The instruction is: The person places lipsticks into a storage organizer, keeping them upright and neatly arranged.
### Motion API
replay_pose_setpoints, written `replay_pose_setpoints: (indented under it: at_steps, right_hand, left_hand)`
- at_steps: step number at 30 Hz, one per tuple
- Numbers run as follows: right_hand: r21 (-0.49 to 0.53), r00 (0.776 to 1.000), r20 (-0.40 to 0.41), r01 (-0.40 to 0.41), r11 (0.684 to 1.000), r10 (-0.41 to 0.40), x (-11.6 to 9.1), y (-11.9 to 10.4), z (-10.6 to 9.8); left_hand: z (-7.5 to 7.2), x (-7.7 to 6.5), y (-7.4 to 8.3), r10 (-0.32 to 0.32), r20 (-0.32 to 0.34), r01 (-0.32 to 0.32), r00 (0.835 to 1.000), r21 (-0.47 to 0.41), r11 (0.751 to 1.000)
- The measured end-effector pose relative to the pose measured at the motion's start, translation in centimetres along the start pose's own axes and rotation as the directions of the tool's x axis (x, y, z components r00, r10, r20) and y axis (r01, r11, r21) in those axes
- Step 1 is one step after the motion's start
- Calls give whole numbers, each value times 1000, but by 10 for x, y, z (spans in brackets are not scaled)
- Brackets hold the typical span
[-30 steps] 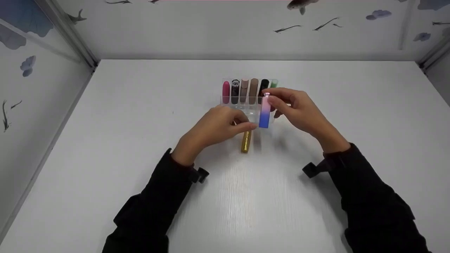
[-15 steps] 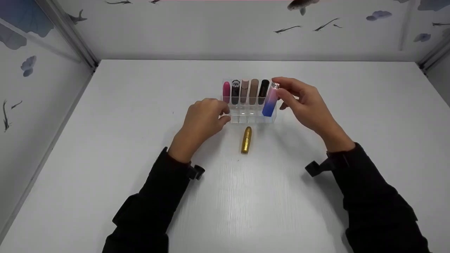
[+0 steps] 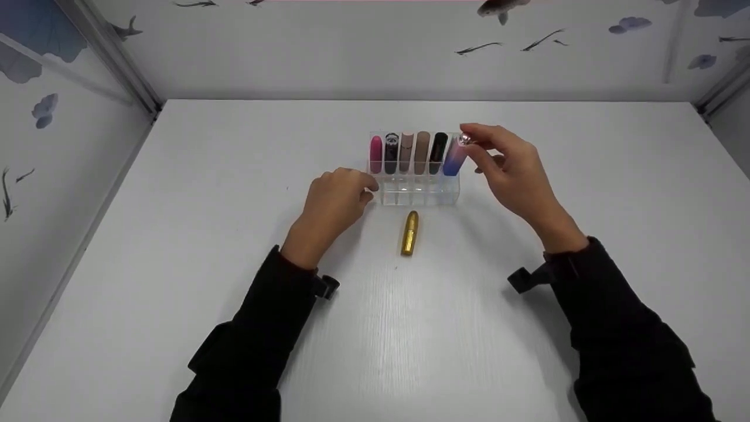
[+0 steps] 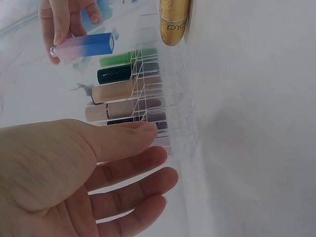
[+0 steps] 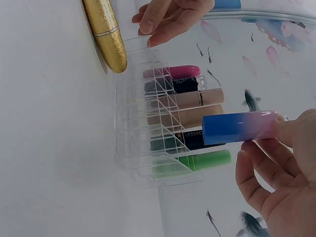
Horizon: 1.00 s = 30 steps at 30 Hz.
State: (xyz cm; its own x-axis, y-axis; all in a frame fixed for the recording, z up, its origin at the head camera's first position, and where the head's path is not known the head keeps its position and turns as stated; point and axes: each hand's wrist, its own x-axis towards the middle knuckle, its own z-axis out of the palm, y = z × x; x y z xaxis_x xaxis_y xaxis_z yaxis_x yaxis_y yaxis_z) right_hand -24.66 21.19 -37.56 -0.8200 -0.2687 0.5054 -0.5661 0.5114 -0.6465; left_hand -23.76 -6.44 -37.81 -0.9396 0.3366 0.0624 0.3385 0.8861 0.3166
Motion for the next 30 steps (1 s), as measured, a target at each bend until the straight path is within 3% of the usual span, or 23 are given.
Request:
replay_pose_setpoints:
  at_steps: [5, 13, 25, 30]
  right_hand:
    - [-59, 1000, -1, 9, 998, -9, -1, 8, 4]
    - [-71, 1000, -7, 14, 997, -14, -1, 12, 5]
    - [-117, 996, 56, -56, 992, 63, -2, 15, 8]
    - [-105, 996, 68, -50, 993, 58, -3, 18, 9]
  left_hand:
    - [1, -1, -2, 8, -16, -8, 1000, -7, 1000]
    - [4, 1, -4, 31, -55, -32, 998, -15, 999]
    - [5, 2, -3, 31, -44, -31, 999, -6, 999]
    - [4, 2, -3, 31, -45, -31, 999, -6, 999]
